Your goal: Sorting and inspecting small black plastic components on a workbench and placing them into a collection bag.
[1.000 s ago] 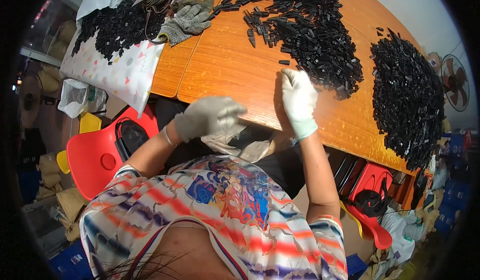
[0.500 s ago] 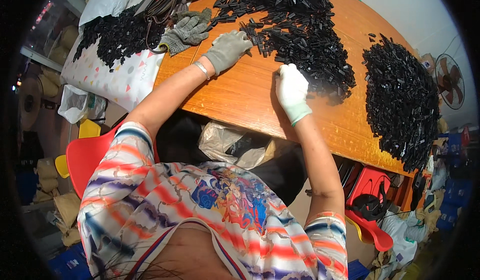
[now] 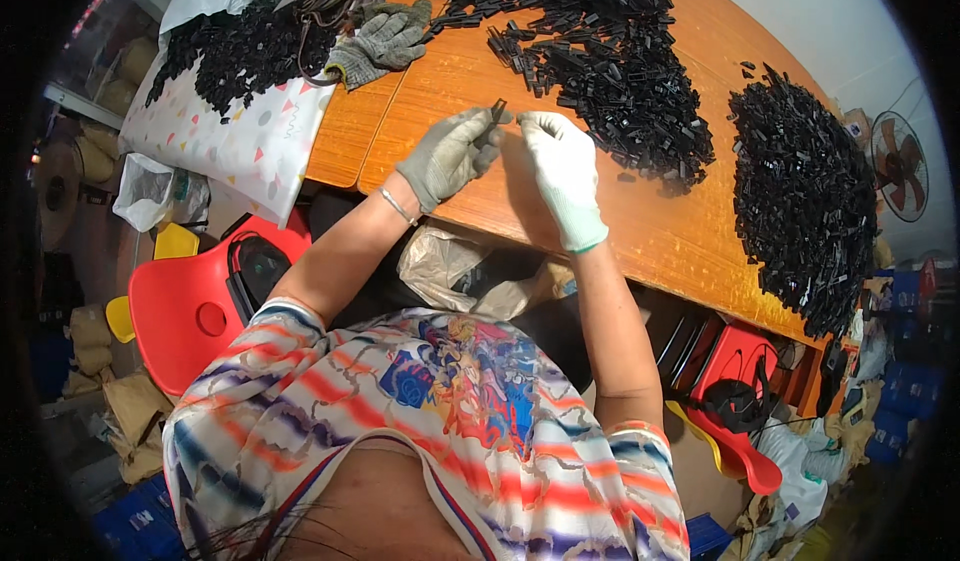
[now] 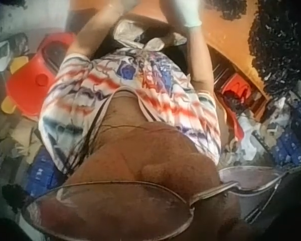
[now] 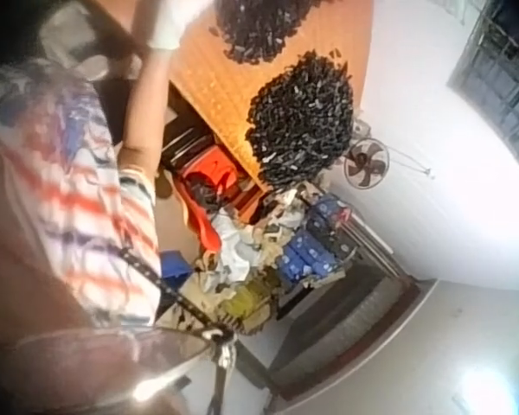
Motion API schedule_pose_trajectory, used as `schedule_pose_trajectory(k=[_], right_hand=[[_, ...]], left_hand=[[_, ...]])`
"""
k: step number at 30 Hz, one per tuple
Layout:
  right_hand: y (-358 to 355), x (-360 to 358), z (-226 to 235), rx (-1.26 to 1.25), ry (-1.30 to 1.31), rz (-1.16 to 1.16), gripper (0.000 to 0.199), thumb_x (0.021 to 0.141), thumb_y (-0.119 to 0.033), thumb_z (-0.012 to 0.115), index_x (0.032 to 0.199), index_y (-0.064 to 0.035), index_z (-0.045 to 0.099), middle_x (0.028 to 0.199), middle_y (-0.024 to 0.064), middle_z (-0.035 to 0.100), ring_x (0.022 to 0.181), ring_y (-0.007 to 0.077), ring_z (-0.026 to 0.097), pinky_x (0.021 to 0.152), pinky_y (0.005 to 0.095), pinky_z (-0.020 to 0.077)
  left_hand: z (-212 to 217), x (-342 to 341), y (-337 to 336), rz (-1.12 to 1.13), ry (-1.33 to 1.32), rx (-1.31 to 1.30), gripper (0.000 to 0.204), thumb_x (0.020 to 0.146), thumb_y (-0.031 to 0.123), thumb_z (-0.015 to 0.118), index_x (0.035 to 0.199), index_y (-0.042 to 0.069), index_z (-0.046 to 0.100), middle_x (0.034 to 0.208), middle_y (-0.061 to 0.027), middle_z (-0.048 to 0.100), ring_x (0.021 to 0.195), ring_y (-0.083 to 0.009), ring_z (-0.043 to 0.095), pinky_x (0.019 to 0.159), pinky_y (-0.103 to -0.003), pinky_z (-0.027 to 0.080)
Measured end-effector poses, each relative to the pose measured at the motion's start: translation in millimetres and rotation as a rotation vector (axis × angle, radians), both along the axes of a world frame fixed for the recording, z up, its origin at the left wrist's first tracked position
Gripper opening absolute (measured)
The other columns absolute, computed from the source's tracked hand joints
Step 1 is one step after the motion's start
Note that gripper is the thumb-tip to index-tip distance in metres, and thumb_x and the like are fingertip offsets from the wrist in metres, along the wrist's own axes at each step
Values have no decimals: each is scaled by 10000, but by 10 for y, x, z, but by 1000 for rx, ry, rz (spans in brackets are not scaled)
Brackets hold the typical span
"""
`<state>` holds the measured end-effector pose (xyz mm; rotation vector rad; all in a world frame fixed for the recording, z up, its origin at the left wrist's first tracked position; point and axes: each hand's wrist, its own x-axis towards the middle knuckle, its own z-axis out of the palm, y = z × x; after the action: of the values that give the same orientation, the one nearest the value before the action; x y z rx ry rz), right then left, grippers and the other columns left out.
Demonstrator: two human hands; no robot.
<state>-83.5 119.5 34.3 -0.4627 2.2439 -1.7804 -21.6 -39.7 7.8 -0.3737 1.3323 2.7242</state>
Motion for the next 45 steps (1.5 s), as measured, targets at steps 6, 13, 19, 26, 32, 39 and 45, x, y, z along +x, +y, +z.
schedule_pose_trajectory(k=[6, 13, 19, 26, 32, 39, 45], right_hand=[[-139, 187, 174, -134, -17, -59, 226, 926, -165, 616, 1098, -27, 664, 780, -27, 618, 606, 32, 493, 554, 179, 396], [-147, 324, 280, -218, -113, -74, 225, 916, -125, 611, 1104, -9, 657, 875, 17, 671, 663, 37, 534, 592, 188, 435], [-111, 251, 97, -131, 37, -54, 230, 912, -127, 594, 1072, 33, 633, 880, 82, 680, 710, 125, 629, 669, 254, 497], [-105, 300, 97, 178, 168, -111, 223, 881, -185, 621, 1041, -35, 664, 930, 131, 695, 852, 201, 669, 788, 294, 498], [-93, 279, 5, 155, 223, -118, 225, 884, -203, 603, 1049, -59, 652, 920, 141, 694, 862, 261, 673, 789, 334, 503], [-133, 285, 273, 612, 386, 25, 226, 907, -274, 521, 987, -86, 617, 881, 195, 672, 861, 376, 645, 776, 459, 494], [-170, 251, 188, 594, 465, 23, 173, 893, -235, 552, 950, -76, 589, 811, 172, 667, 787, 358, 651, 696, 442, 497]], left_hand=[[86, 149, 129, 54, 23, -143, 237, 1017, 261, 428, 1089, 71, 550, 796, 30, 529, 597, -24, 453, 492, -138, 348], [135, 219, 271, 105, 52, -155, 186, 1008, 222, 427, 1020, 56, 512, 761, 2, 518, 589, -59, 431, 517, -191, 354], [227, 255, 305, 95, 19, -280, 208, 1006, 207, 429, 1051, 28, 523, 764, -9, 528, 591, -55, 441, 512, -197, 368], [191, 262, 319, 129, 11, -323, 208, 994, 176, 438, 1067, 9, 539, 743, -16, 532, 572, -57, 443, 503, -200, 376], [153, 226, 382, 174, 30, -303, 175, 991, 213, 476, 1008, 50, 539, 702, 10, 515, 493, -37, 389, 425, -184, 306], [135, 198, 315, 125, 14, -361, 198, 976, 221, 500, 992, 32, 558, 653, 46, 456, 499, -31, 365, 431, -182, 290], [262, 173, 373, 174, -134, -288, 175, 970, 210, 497, 858, 87, 552, 621, 64, 404, 483, -29, 329, 423, -183, 254]])
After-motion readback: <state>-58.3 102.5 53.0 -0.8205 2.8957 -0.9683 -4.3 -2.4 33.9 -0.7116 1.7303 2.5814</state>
